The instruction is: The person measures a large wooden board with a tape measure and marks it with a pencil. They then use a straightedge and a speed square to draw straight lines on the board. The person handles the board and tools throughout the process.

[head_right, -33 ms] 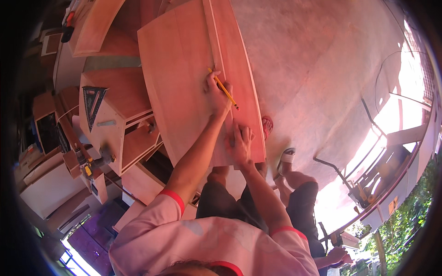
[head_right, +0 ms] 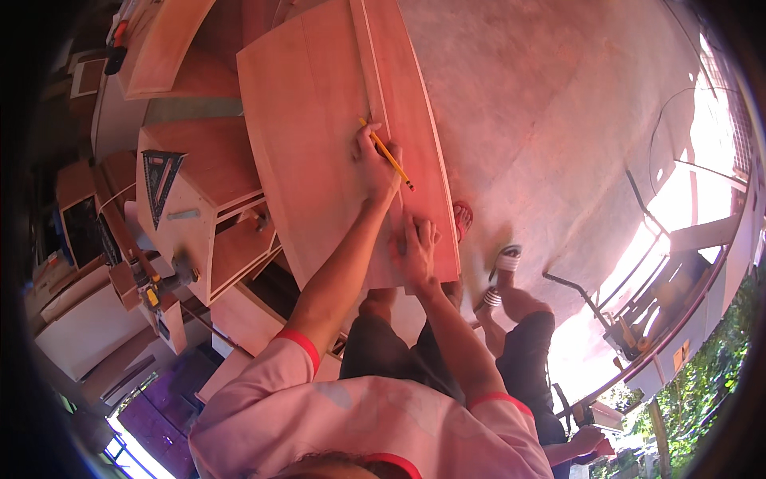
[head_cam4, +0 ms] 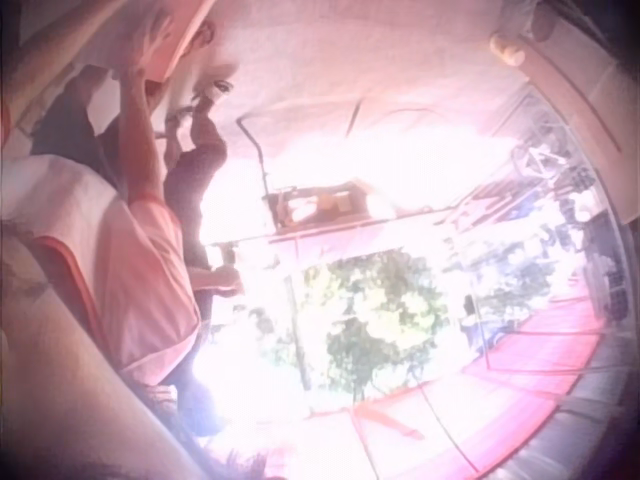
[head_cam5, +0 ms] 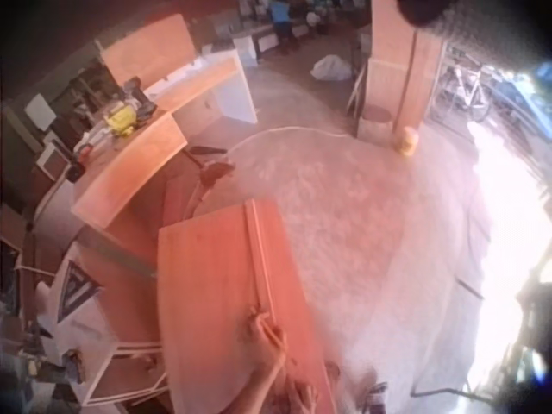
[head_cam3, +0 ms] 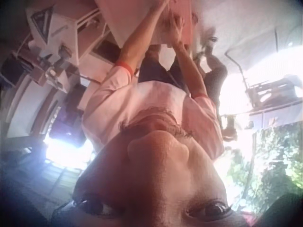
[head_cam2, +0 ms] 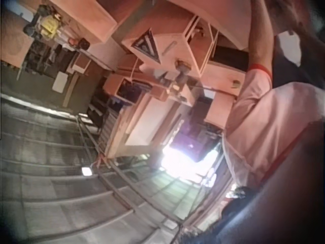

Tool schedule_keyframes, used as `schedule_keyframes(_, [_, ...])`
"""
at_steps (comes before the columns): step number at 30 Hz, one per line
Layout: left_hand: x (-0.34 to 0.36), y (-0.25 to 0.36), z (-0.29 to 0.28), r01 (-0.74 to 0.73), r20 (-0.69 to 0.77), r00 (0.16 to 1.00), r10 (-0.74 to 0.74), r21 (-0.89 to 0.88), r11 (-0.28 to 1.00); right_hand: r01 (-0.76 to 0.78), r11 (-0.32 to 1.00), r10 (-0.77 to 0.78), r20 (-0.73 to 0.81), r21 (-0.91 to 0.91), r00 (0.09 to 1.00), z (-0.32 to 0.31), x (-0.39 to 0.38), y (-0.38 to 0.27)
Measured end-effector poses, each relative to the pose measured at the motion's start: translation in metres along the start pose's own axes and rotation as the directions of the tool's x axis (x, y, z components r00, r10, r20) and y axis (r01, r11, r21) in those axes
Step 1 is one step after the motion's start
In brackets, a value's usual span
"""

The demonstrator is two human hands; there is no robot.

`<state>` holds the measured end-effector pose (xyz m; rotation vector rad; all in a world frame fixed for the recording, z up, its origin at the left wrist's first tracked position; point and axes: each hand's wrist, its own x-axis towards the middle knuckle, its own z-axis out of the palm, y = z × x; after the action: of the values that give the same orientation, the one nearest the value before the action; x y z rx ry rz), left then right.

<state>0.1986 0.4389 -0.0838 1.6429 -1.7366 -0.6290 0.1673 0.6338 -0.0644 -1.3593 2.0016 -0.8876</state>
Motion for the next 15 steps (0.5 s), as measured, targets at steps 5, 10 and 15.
schedule_keyframes(5, [0.007,0.0,0.005,0.028,0.016,1.0,-0.027,-0.061,0.998,0.033,0.999,-0.033,-0.006,0.012,0.999,0.0,0.006,0.005])
schedule_keyframes(10, [0.008,0.002,0.006,0.011,0.013,1.0,-0.011,-0.042,0.999,0.044,0.999,-0.044,-0.041,0.007,0.998,0.006,0.009,0.008])
schedule_keyframes(15, [0.007,0.004,0.002,0.039,0.066,0.997,-0.036,-0.034,0.999,0.04,0.999,-0.04,-0.063,-0.005,0.997,0.012,0.006,0.013])
